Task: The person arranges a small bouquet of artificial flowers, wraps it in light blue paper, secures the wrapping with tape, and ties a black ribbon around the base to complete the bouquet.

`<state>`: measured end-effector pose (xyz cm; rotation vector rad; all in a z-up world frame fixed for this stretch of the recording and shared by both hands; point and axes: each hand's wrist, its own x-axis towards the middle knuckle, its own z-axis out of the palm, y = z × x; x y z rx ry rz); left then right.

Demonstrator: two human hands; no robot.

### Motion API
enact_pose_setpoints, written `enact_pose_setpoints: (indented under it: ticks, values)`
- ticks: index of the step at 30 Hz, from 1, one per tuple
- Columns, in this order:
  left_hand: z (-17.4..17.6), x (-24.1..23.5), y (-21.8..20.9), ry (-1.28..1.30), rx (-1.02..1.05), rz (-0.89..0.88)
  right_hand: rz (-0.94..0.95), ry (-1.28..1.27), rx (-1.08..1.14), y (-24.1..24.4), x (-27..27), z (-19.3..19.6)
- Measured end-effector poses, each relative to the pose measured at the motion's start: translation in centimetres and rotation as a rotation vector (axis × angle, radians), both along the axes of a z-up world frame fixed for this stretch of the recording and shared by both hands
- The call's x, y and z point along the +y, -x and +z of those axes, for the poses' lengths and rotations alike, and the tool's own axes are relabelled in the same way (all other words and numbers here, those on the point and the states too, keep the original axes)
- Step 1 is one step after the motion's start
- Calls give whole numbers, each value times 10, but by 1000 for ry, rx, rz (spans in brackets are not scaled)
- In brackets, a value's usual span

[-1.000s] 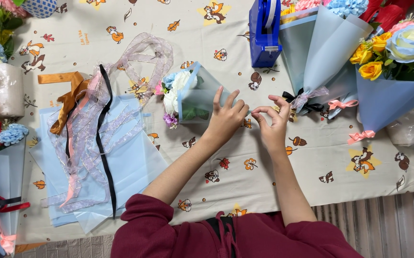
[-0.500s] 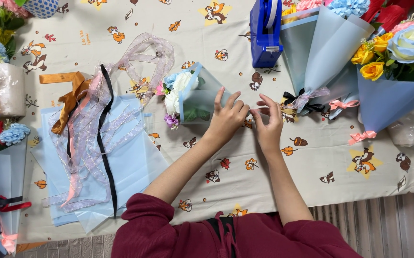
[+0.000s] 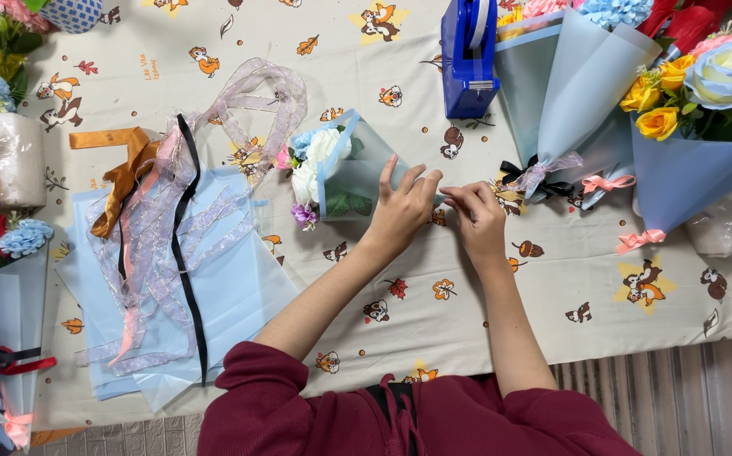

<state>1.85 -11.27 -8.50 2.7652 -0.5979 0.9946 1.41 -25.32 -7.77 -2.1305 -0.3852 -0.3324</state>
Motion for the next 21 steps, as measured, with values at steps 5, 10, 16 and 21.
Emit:
enact_pose_setpoints:
  ticks: [5, 10, 16, 21]
  values:
    - [4, 2, 2, -11, 6, -7, 44, 94, -7, -3, -4, -6]
    - [8, 2, 3, -2, 10, -11, 200, 201, 57, -7, -7, 6]
    - [11, 1, 3, -17, 21, -8, 146, 351, -118, -12, -10, 11]
    - [14, 3, 4, -31, 88, -20, 165, 440, -202, -13, -11, 10]
